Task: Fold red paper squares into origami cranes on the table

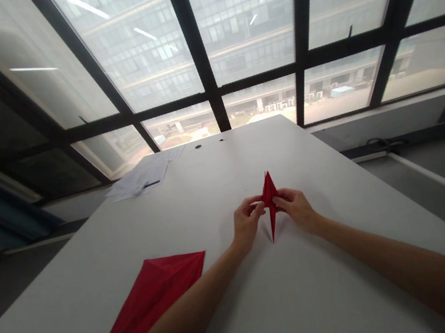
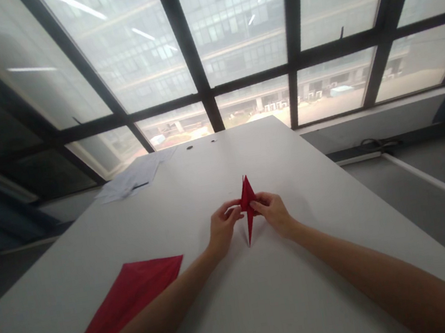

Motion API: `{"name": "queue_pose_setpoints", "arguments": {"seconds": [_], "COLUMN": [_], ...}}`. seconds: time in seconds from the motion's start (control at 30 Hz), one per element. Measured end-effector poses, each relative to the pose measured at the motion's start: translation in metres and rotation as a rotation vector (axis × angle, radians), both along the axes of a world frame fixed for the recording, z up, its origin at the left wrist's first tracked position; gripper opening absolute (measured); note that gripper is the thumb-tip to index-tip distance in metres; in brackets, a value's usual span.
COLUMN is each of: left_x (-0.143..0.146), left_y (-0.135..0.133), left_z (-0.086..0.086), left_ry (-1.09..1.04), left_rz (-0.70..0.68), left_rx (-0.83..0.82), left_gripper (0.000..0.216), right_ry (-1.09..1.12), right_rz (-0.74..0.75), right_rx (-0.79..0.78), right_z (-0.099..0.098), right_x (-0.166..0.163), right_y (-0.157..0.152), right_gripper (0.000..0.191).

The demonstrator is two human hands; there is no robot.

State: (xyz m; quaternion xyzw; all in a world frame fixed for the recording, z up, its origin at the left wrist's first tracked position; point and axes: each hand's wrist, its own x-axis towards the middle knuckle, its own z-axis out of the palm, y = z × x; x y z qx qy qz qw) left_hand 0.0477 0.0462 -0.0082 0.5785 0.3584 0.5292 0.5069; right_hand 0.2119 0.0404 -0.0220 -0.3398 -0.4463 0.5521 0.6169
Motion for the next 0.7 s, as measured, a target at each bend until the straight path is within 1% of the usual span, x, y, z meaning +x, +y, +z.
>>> {"name": "queue_pose_setpoints", "arguments": {"seconds": [0.13,0.2,0.33,0.47,0.57,0.7], "left_x": [-0.0012,-0.002,-0.0035,-0.0044,-0.0052,-0.0058], "left_y": [-0.0003,0.0002,0.0025,0.0052,0.0066,0.0068], "left_z": [-0.0005,-0.0007,-0.0012,-0.0014,-0.0021,-0.0017], "left_ry": [0.052,0.071,0.05,0.007,-0.029,-0.071], "left_rz": [-0.043,-0.031,0.027,-0.003,-0.028,-0.018], "left_rx": [0.044,0.074,0.084,0.073,0.069,0.081], "left_gripper": [0.035,0.033,0.028,0.027,0.026,0.022], "right_ry": [-0.034,-0.044,-0.085,-0.118,-0.038,0.104], "right_rz": [0.045,0.052,0.069,0.104,0.102,0.005], "right_rx": [-0.006,-0.022,-0.032,-0.032,-0.062,-0.093], "right_z": [0.0019,0.0035,0.0059,0.0057,0.0053,0.0062], "right_x": [0.0009,0.0008,0.0005,0.0002,-0.0002,0.0013], "right_y": [-0.0015,-0.0022,-0.0039,-0.0058,-0.0053,-0.0008], "right_gripper": [0.032,0.032,0.031,0.029,0.028,0.027]}}
